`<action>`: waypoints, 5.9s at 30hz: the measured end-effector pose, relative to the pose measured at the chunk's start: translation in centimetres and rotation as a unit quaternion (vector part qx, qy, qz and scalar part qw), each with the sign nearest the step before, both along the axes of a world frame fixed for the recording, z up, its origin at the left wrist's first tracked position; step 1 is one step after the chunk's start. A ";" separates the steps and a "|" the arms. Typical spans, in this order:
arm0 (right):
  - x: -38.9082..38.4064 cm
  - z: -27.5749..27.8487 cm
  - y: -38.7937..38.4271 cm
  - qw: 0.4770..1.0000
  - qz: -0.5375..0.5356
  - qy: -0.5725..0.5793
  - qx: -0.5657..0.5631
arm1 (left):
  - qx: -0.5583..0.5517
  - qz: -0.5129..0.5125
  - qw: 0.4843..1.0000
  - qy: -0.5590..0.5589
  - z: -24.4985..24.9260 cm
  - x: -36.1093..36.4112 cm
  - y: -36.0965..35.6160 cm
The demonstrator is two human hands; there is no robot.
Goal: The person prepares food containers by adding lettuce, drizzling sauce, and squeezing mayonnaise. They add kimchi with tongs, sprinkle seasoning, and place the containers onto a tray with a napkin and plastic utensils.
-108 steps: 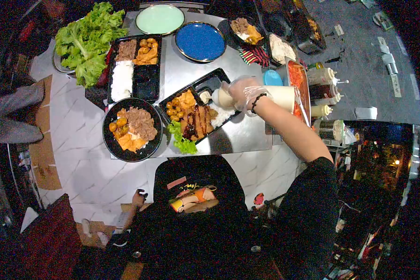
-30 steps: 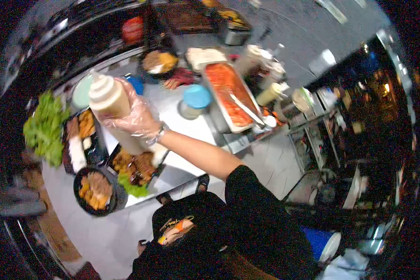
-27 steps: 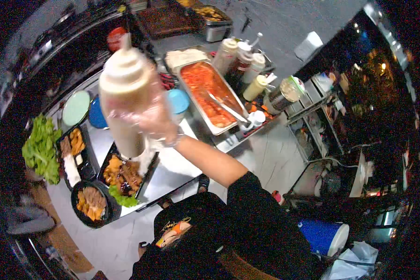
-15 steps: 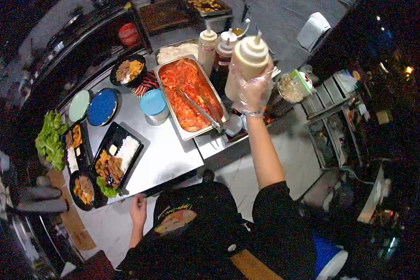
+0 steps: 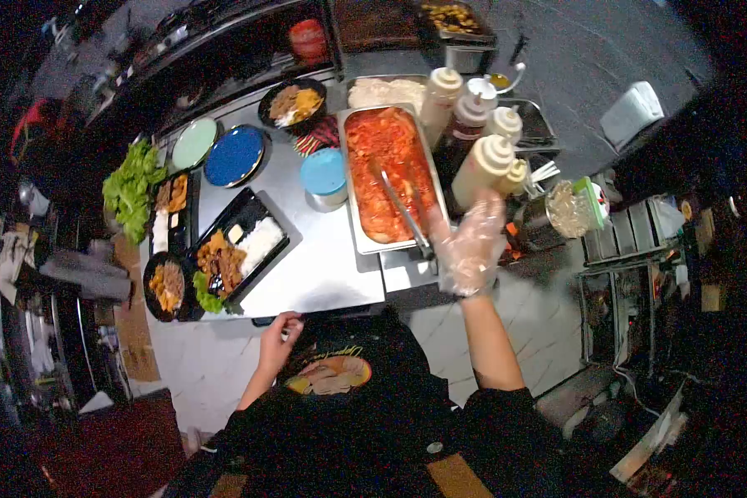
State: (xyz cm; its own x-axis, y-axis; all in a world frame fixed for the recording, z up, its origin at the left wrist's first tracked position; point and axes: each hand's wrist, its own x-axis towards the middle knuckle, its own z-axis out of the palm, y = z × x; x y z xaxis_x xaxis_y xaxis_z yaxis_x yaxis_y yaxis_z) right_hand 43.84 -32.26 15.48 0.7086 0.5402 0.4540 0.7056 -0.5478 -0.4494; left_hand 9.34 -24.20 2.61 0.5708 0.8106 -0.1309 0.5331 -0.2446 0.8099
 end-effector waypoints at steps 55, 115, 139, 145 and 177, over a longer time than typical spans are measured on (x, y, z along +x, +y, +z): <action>0.7 7.4 3.7 0.926 0.069 0.057 -0.366 | -0.346 0.140 0.924 0.086 -23.8 -21.6 -2.2; -11.6 -2.1 31.1 0.757 0.444 0.051 -0.476 | -0.411 0.327 0.846 0.092 -19.4 -33.0 -4.9; -14.4 -0.4 32.5 0.701 0.593 -0.315 -0.240 | -0.416 0.271 0.864 0.083 -20.1 -36.0 1.6; -14.5 -0.2 32.7 0.716 0.534 -0.270 -0.361 | -0.421 0.256 0.863 0.114 -21.0 -37.6 1.7; 5.9 6.7 0.1 0.948 0.099 0.073 -0.294 | -0.414 0.204 0.883 0.085 -20.7 -21.5 -0.6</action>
